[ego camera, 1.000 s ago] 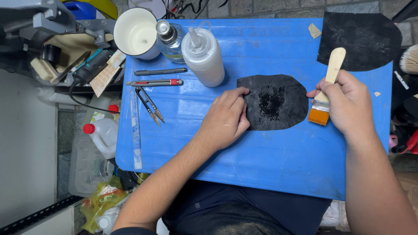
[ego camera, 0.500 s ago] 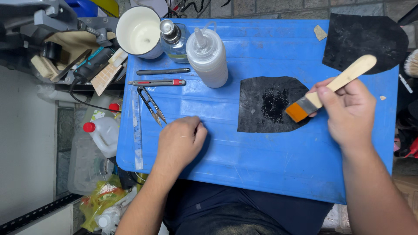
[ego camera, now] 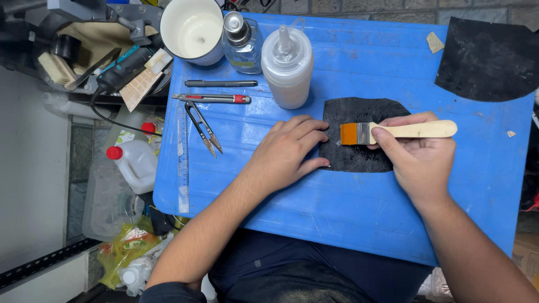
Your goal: The person applies a dark viscous liquid from a squeeze bottle onto a black curved material piece and spreads it evenly with a paintbrush. The person repeats this process on multiple pieces, then wipes the brush with a white cloth.
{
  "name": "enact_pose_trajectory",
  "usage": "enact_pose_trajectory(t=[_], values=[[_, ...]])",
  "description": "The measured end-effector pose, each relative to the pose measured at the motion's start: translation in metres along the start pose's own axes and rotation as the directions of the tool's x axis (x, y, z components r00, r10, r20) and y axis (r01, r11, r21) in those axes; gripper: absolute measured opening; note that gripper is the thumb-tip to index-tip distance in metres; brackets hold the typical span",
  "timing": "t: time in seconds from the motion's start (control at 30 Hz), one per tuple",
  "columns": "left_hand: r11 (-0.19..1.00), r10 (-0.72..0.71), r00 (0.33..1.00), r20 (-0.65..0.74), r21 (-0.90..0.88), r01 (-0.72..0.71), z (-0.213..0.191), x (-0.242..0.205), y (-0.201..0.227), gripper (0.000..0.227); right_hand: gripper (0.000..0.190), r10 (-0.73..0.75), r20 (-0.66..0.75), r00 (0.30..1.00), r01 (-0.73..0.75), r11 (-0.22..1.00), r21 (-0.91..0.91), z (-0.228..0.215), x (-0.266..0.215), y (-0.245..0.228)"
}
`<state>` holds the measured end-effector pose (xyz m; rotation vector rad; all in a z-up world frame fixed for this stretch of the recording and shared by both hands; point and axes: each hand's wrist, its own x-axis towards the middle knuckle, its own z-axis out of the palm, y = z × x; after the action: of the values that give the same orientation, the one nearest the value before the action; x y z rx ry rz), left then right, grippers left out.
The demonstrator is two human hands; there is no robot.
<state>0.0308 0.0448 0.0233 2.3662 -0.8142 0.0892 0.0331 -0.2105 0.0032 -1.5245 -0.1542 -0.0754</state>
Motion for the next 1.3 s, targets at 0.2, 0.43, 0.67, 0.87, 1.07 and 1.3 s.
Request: enact_pose_trajectory(t=[0.2, 0.43, 0.67, 0.87, 1.07, 1.3], values=[[0.998, -0.036, 0.999, -0.003, -0.060, 0.036, 0.009, -0.004, -0.009, 0.054, 0.017, -0.001, 0.023, 1.000, 0.004, 0.993, -0.117, 0.001, -0.003, 0.004], [0.991, -0.057, 0.998, -0.001, -0.126, 0.056, 0.005, -0.008, -0.010, 0.058, 0.019, -0.137, -0.075, 0.988, 0.129, 0.987, -0.099, -0.019, -0.002, -0.004], [0.990, -0.057, 0.998, 0.015, -0.130, 0.058, 0.006, -0.010, -0.011, 0.051, 0.018, -0.143, 0.034, 0.989, 0.147, 0.954, -0.263, -0.028, 0.003, -0.004], [0.991, -0.060, 0.998, 0.026, -0.121, 0.063, 0.004, -0.009, -0.009, 0.051, 0.016, -0.045, -0.017, 0.999, 0.044, 0.997, -0.067, -0.022, 0.005, -0.009], [0.985, -0.068, 0.997, 0.036, -0.154, 0.073, 0.000, -0.008, -0.008, 0.042, 0.017, -0.164, -0.031, 0.986, 0.159, 0.979, -0.126, -0.015, -0.001, -0.004], [0.984, -0.063, 0.997, 0.054, -0.165, 0.071, -0.001, -0.007, -0.008, 0.036, 0.017, -0.197, 0.062, 0.978, 0.203, 0.861, -0.467, 0.007, -0.002, -0.006]])
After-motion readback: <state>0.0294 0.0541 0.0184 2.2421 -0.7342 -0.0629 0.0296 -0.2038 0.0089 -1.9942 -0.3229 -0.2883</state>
